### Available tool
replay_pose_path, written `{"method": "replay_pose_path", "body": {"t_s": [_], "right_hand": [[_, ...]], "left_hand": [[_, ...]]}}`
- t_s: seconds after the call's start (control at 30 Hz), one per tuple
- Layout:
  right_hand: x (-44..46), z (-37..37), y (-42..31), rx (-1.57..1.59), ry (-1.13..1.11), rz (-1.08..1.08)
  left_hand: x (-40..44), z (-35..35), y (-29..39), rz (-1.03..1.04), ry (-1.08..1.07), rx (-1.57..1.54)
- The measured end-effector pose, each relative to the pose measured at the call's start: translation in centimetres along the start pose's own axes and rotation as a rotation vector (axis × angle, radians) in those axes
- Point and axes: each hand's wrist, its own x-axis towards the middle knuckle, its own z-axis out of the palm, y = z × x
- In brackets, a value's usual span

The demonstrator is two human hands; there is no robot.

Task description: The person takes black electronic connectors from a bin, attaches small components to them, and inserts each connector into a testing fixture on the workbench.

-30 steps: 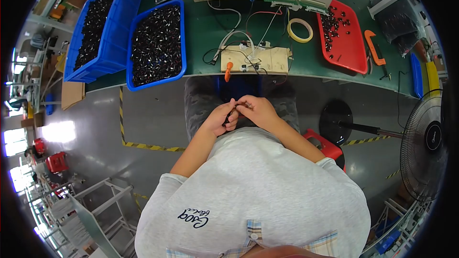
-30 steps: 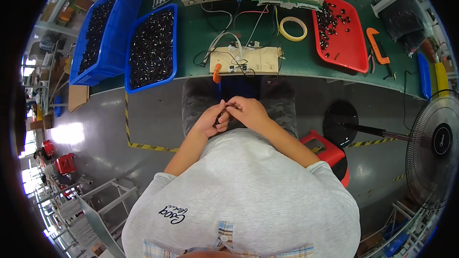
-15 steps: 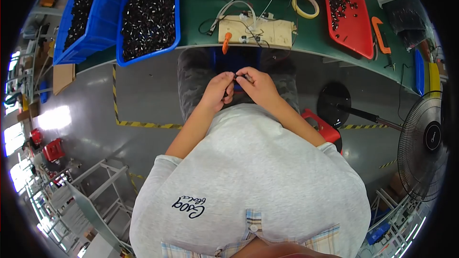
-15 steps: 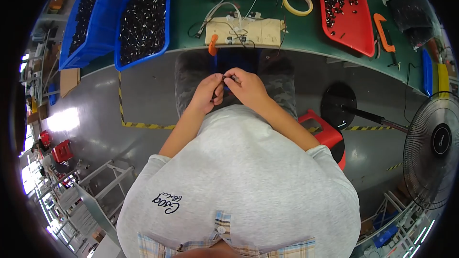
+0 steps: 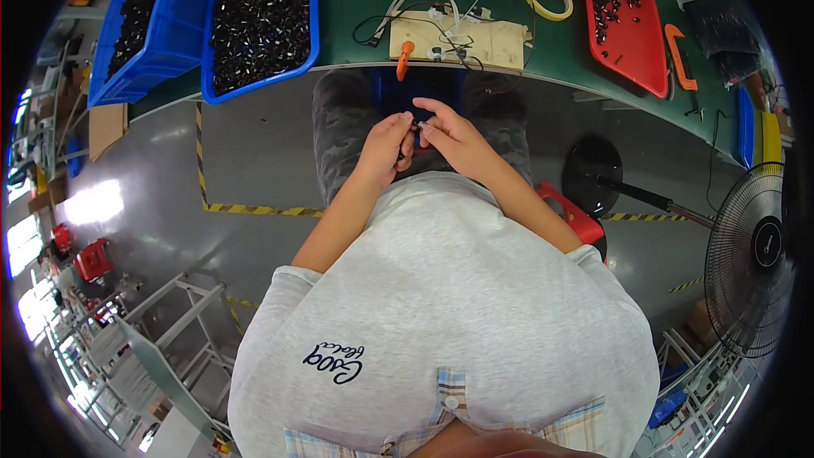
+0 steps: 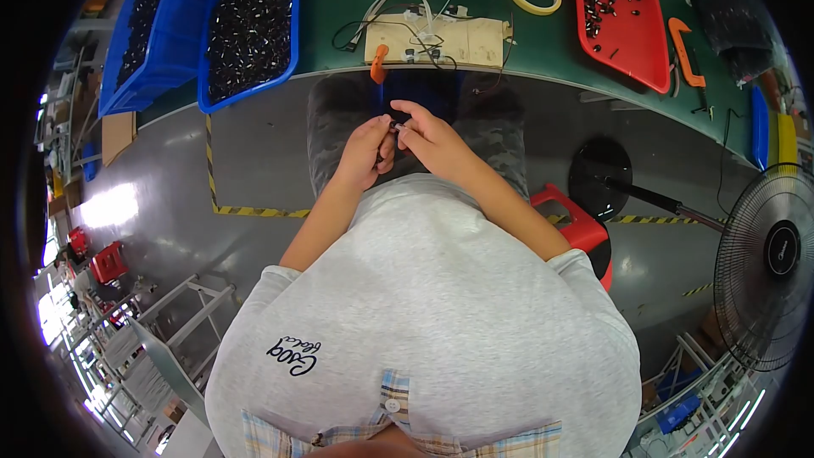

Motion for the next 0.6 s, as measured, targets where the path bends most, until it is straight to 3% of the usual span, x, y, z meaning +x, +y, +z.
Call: {"method": "replay_pose_path", "body": {"t_s": [0.4, 0.5, 0.6], "right_hand": [[-0.6, 0.4, -2.1, -0.396, 0.029, 0.023], [-0.6, 0.4, -2.0, -0.49, 0.005, 0.088], [-0.2, 0.5, -1.7, -0.473, -0.013, 0.086]], "left_hand": [[0.0, -0.3, -0.1, 0.124, 0.093, 0.292], [0.4, -0.7, -1.3, 0.287, 0.089, 0.5], [0.1, -0.5, -1.0, 0.223, 0.093, 0.445]]}}
